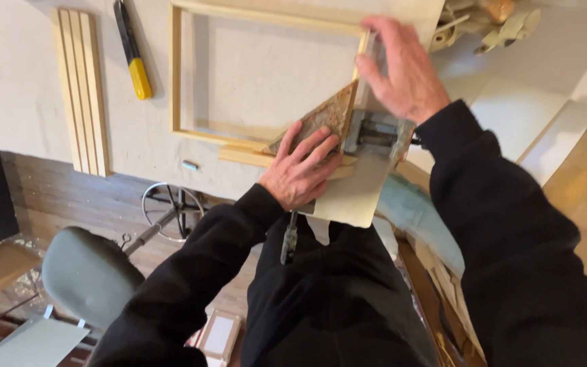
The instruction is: Assembling a wooden frame by applying wood glue to joints, clamping them with a corner clamp, and securing them with a hammer.
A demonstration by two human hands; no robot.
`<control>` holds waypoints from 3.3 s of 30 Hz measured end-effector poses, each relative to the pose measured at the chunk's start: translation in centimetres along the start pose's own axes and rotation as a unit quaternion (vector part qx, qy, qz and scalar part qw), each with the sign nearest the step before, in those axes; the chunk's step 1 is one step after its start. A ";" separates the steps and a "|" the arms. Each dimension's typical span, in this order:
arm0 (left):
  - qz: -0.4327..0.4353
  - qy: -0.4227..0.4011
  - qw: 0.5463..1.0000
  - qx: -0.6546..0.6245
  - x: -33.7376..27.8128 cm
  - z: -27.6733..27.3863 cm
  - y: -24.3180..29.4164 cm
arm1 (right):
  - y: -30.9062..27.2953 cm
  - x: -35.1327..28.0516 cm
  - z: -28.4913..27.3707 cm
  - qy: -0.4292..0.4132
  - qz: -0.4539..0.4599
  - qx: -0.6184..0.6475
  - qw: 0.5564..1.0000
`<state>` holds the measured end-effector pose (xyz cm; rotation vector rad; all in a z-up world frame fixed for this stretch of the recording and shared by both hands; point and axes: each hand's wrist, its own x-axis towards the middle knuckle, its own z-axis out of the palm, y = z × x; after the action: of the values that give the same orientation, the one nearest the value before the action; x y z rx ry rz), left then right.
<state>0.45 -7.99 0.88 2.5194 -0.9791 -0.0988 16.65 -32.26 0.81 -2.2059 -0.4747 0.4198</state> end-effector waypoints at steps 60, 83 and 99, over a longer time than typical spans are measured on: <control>-0.007 -0.007 0.999 0.048 0.2 0.4 1.0 | 7.4 -19.0 -4.5 0.087 -0.113 -0.181 0.973; -0.005 0.013 0.999 0.039 0.2 0.5 1.1 | 6.7 -13.7 -1.1 -0.086 0.152 -0.311 0.934; 0.159 -0.046 0.986 0.022 3.1 -3.6 -4.1 | -7.9 -18.9 1.3 0.264 0.088 -0.205 0.938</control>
<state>6.11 -6.07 2.68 2.3809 -1.4207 -0.0986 -1.99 -35.57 8.78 -2.6455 -0.0704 -0.2130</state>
